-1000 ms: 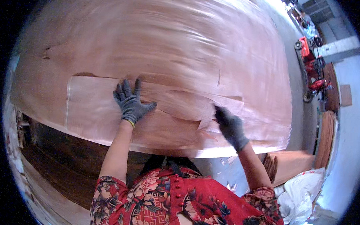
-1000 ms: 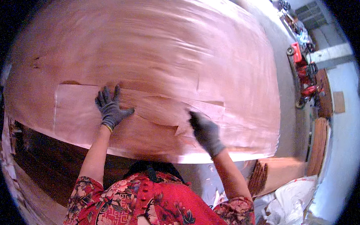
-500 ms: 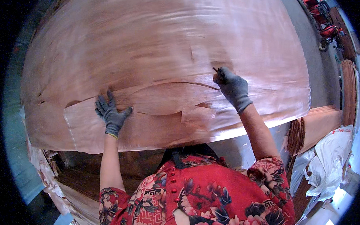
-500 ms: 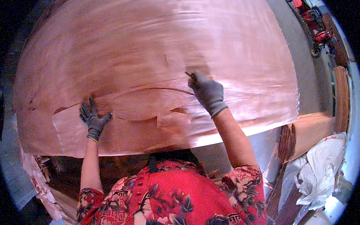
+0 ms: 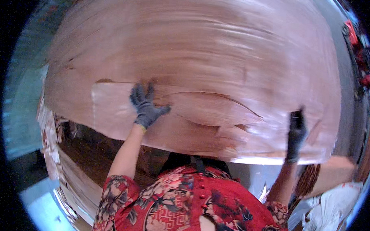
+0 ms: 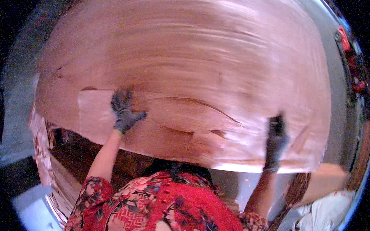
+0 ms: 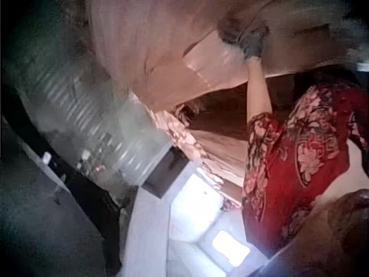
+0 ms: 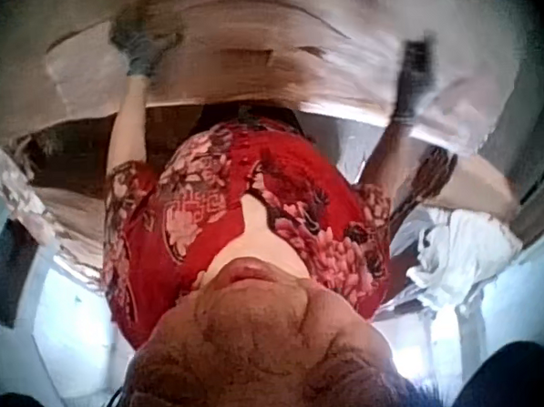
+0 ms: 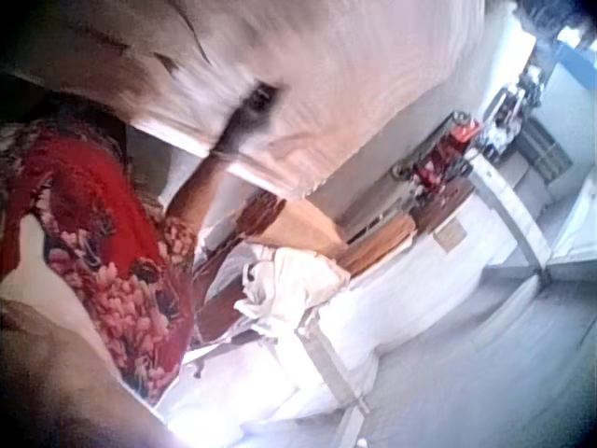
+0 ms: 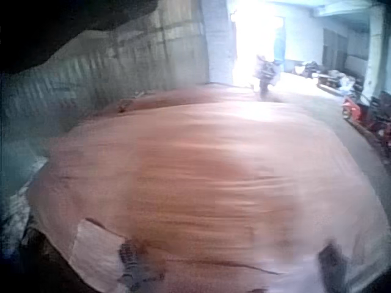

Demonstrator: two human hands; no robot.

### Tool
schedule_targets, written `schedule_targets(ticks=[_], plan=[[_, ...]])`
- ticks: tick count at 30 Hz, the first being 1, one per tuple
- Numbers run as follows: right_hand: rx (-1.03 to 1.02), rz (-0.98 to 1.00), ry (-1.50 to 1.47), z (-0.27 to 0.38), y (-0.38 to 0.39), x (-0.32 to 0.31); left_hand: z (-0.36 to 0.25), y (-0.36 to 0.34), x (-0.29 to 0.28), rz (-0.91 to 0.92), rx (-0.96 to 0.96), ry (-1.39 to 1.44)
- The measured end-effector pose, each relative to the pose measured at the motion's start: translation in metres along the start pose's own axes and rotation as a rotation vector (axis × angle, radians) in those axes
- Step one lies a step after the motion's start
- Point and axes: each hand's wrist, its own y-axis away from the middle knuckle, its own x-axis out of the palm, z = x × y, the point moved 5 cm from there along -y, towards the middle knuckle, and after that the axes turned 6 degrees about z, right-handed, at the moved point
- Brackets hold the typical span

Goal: The person cuts a large sheet of light brown material on a table using a utility knife. They smooth the material, make straight cuts, and apply small strips of white tape to the surface. The person also picks up and discards cut scraps from the floor.

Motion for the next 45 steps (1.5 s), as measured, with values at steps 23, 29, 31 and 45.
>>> schedule_targets(ticks=[23, 29, 31, 45], plan=[[-0.412, 0.68, 0.683, 0.163, 0.048, 0.217, 0.295, 0.094, -0.042, -0.06, -0.357, 0.041], [-0.107, 0.687, 0.481, 0.188, 0.029, 0.222, 0.329, 0.092, -0.031, -0.348, -0.613, 0.723], [-0.001, 0.643, 0.402, 0.2, 0.026, 0.222, 0.39, 0.09, -0.025, -0.551, -0.454, 1.165], [0.247, 0.62, 0.35, 0.176, 0.046, 0.206, 0.221, 0.014, -0.12, -0.615, 0.046, 0.594]])
